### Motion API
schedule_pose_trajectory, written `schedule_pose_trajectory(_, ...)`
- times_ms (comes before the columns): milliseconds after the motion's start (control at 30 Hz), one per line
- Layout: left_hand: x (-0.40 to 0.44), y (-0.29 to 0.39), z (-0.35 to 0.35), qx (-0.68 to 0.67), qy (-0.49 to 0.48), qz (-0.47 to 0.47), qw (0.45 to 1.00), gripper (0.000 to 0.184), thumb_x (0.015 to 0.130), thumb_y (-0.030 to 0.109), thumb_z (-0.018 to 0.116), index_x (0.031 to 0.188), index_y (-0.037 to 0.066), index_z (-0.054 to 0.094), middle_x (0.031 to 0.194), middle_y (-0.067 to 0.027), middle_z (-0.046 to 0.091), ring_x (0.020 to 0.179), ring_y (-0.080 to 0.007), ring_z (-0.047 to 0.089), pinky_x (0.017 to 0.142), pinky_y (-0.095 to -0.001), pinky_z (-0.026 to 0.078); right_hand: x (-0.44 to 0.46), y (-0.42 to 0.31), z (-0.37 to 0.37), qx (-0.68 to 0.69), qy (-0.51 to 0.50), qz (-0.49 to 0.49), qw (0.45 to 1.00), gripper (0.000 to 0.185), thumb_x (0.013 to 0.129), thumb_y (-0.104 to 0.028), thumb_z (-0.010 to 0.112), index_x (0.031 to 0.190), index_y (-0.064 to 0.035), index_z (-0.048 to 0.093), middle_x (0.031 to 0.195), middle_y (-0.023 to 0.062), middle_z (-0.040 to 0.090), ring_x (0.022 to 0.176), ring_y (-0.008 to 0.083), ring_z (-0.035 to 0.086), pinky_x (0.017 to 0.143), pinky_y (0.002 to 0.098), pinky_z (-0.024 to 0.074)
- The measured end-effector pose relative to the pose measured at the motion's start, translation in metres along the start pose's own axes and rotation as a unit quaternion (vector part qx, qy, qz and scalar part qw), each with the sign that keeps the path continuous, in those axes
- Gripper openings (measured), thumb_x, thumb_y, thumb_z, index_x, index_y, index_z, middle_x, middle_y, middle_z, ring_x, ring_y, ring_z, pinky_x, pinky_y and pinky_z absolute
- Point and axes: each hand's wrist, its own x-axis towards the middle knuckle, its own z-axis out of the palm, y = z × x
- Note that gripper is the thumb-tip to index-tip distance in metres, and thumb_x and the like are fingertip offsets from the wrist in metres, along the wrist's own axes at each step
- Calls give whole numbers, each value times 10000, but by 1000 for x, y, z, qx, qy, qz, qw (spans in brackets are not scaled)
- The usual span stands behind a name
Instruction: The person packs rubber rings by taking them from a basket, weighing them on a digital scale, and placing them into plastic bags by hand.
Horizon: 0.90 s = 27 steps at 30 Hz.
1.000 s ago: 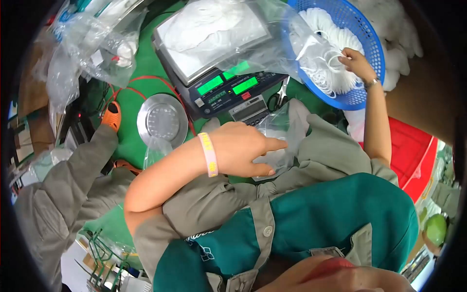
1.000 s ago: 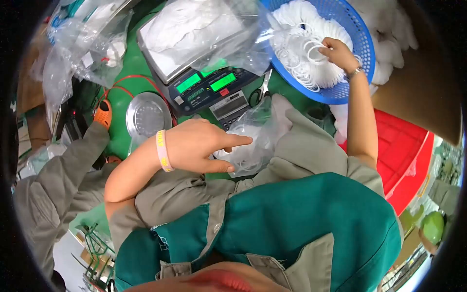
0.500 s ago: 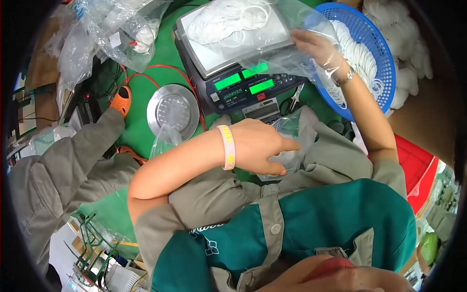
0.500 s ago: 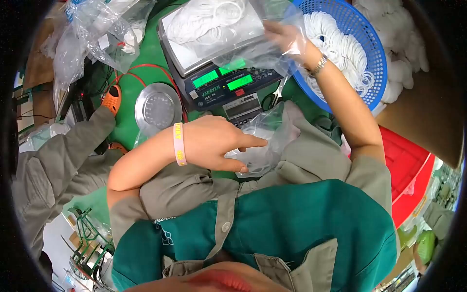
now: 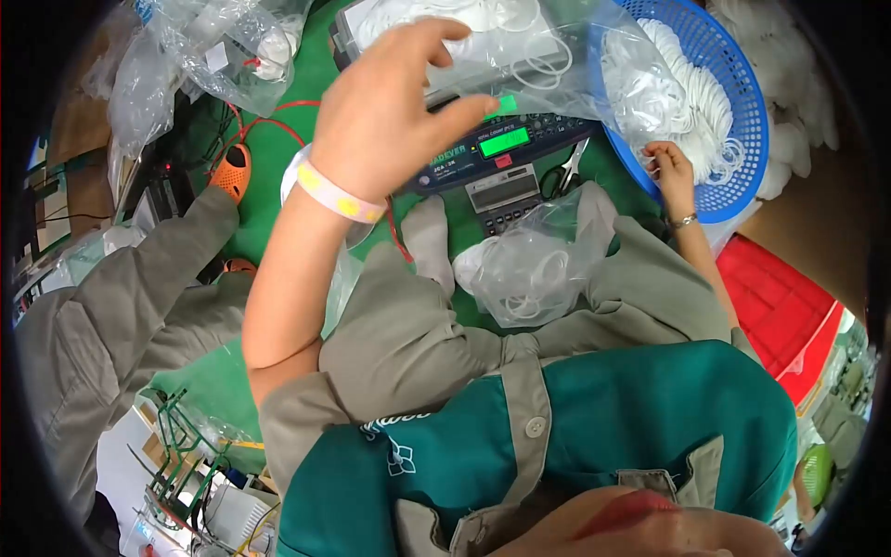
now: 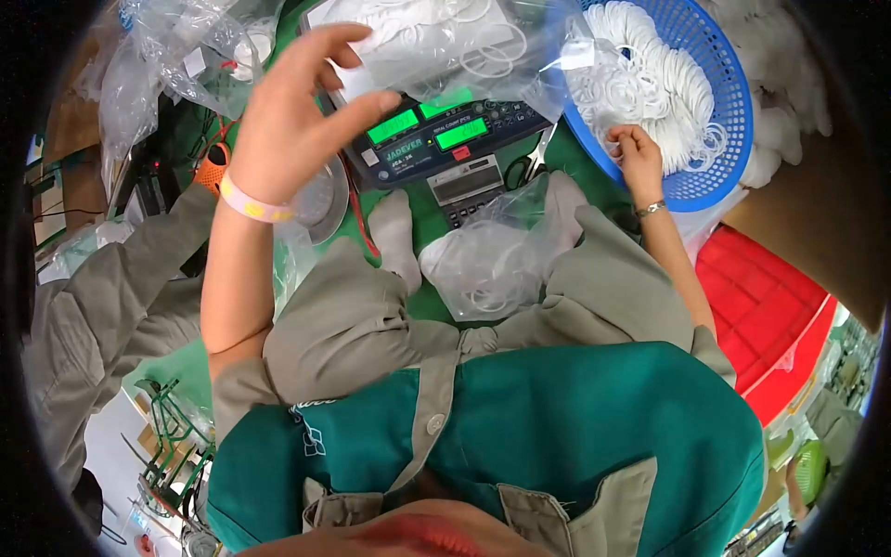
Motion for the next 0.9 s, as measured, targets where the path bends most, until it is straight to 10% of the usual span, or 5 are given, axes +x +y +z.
schedule_pose_trajectory(67, 6, 8, -5, -23, 20, 1, 1000, 545, 625, 216, 754, 1086, 46, 519, 898, -29, 522, 732, -134, 453, 660, -269, 412, -7, 13, 8, -21, 21, -27, 999, 156, 836, -33, 453, 879, -16, 602, 796, 11, 614, 642, 62, 508, 594, 194, 425)
schedule_pose_trajectory(133, 13, 20, -14, -33, -1, -31, 999, 476, 683, 200, 692, 1060, -17, 500, 866, -143, 535, 706, -224, 513, 638, -292, 431, -9, 13, 8, -8, 24, -36, 999, 156, 838, -33, 453, 876, -17, 603, 799, 11, 615, 644, 62, 507, 601, 193, 426)
schedule_pose_trajectory(900, 22, 23, 3, -61, -64, -58, 994, 687, 609, 252, 753, 1136, -16, 403, 1011, -162, 461, 814, -239, 493, 707, -308, 437, -6, 23, 6, 40, 30, -37, 998, 151, 841, -39, 465, 870, -36, 613, 780, 3, 612, 642, 49, 514, 606, 184, 431)
